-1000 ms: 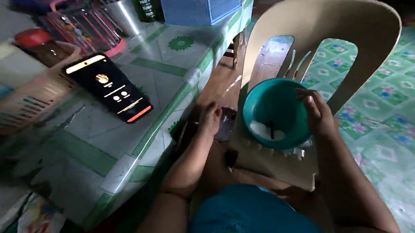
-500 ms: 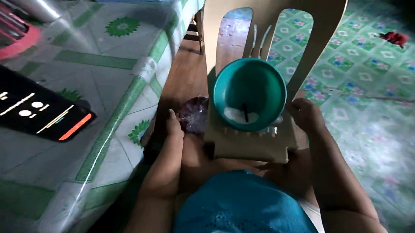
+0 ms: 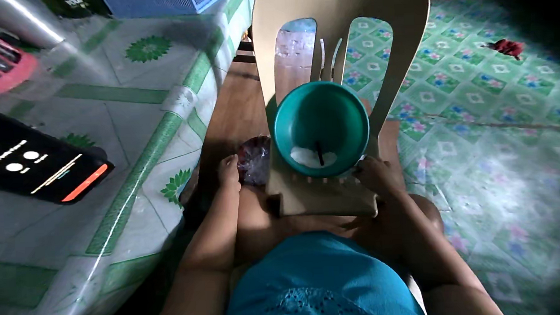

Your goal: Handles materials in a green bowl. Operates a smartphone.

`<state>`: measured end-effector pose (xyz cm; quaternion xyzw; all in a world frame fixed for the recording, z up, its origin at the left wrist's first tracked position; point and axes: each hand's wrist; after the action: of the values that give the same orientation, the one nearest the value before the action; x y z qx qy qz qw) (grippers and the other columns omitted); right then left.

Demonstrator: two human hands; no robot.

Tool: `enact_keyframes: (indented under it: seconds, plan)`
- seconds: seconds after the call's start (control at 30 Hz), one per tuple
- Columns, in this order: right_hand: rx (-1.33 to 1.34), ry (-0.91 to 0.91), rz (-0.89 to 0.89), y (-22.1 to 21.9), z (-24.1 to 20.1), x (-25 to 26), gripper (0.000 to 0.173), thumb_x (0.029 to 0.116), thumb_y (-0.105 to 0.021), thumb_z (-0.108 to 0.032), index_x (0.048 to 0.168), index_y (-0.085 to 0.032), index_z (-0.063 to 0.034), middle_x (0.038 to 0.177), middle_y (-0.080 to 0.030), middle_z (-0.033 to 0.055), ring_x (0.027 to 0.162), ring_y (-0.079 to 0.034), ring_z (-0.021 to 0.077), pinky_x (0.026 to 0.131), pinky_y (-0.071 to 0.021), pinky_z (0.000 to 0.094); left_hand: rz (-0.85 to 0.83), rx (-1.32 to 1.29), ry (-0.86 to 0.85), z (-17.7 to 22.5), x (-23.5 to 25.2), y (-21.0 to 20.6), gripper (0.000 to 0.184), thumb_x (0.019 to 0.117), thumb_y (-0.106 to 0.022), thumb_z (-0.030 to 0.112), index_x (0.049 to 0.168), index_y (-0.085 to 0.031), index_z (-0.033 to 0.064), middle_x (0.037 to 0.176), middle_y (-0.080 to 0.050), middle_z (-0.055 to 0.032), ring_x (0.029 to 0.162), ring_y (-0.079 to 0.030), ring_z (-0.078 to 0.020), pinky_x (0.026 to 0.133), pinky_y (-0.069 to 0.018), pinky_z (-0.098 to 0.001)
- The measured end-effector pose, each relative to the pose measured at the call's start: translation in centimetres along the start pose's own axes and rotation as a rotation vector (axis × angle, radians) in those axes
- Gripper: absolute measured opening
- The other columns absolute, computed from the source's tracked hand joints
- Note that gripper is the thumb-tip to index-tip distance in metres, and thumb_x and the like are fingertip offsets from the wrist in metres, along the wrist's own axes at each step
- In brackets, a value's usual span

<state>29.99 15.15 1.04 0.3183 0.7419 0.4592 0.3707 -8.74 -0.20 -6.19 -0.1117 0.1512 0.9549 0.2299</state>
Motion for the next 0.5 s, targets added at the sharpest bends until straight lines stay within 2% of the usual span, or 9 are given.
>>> enact_keyframes:
  seconds: [0.1, 0.17, 0.23, 0.27, 0.37, 0.43, 0.5]
  plan:
    - [0.001, 0.001, -0.009, 0.3, -0.2, -0.2, 0.033, 0.1012, -0.064, -0.036, 0.115, -0.073, -0.0070, 0.130, -0.066, 0.0149, 0.130, -0.054, 0.0373, 0.105, -0.0394, 0.0645, 0.020, -0.016, 0.012, 0.1, -0.1, 0.1, 0.043, 0.1058, -0.058, 0.033, 0.138, -0.057, 0.0038, 0.138, -0.058, -0.0194, 0.130, -0.054, -0.0311, 0.106, -0.0433, -0.0535]
    - [-0.016, -0.027, -0.021, 0.3, 0.0, -0.1, 0.054, 0.0940, -0.072, -0.047, 0.130, -0.066, -0.0065, 0.140, -0.059, 0.0173, 0.136, -0.049, 0.0390, 0.106, -0.0392, 0.0650, 0.028, -0.016, 0.011, 0.2, -0.2, 0.1, 0.043, 0.1060, -0.057, 0.033, 0.138, -0.057, 0.0039, 0.139, -0.058, -0.0193, 0.131, -0.053, -0.0309, 0.107, -0.0433, -0.0534]
    - [-0.008, -0.054, 0.006, -0.1, 0.2, -0.3, 0.068, 0.0864, -0.077, -0.054, 0.133, -0.063, -0.0062, 0.140, -0.058, 0.0189, 0.136, -0.049, 0.0399, 0.106, -0.0394, 0.0654, 0.030, -0.029, 0.003, 0.0, -0.1, 0.0, 0.043, 0.1060, -0.057, 0.032, 0.137, -0.057, 0.0032, 0.139, -0.058, -0.0195, 0.130, -0.054, -0.0309, 0.107, -0.0432, -0.0528]
    - [-0.003, -0.080, 0.022, -0.2, 0.1, -0.5, 0.070, 0.0861, -0.077, -0.057, 0.132, -0.062, -0.0055, 0.139, -0.058, 0.0198, 0.135, -0.049, 0.0399, 0.106, -0.0391, 0.0653, 0.030, -0.031, 0.004, 0.0, -0.1, 0.0, 0.043, 0.1059, -0.057, 0.033, 0.138, -0.057, 0.0033, 0.139, -0.058, -0.0192, 0.130, -0.054, -0.0306, 0.107, -0.0431, -0.0526]
    - [0.002, -0.160, 0.022, -0.1, -0.2, -1.1, 0.063, 0.0909, -0.072, -0.055, 0.127, -0.064, -0.0039, 0.138, -0.060, 0.0206, 0.135, -0.051, 0.0394, 0.108, -0.0378, 0.0655, 0.030, -0.032, 0.007, 0.2, -0.3, 0.0, 0.043, 0.1059, -0.057, 0.033, 0.137, -0.058, 0.0038, 0.139, -0.058, -0.0191, 0.130, -0.053, -0.0306, 0.107, -0.0432, -0.0533]
    - [-0.005, -0.159, -0.012, -0.4, 0.1, -1.2, 0.044, 0.0960, -0.069, -0.044, 0.119, -0.070, -0.0063, 0.132, -0.064, 0.0171, 0.131, -0.054, 0.0374, 0.107, -0.0376, 0.0652, 0.024, -0.018, 0.008, 0.3, -0.4, 0.1, 0.044, 0.1060, -0.057, 0.033, 0.139, -0.056, 0.0039, 0.141, -0.057, -0.0192, 0.132, -0.052, -0.0307, 0.108, -0.0423, -0.0530]
    - [0.014, -0.114, -0.036, -0.7, 0.6, -1.2, 0.030, 0.1003, -0.064, -0.032, 0.117, -0.074, -0.0094, 0.133, -0.066, 0.0141, 0.132, -0.055, 0.0361, 0.108, -0.0366, 0.0660, 0.016, -0.017, 0.009, 0.5, -0.7, 0.3, 0.044, 0.1064, -0.056, 0.032, 0.140, -0.055, 0.0032, 0.142, -0.056, -0.0198, 0.134, -0.051, -0.0313, 0.109, -0.0415, -0.0526]
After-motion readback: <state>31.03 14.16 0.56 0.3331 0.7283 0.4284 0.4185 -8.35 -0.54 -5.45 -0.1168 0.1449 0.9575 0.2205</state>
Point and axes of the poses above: each hand's wrist, its own x-axis towards the middle knuckle, its own y-axis out of the back of the hand, z = x × y
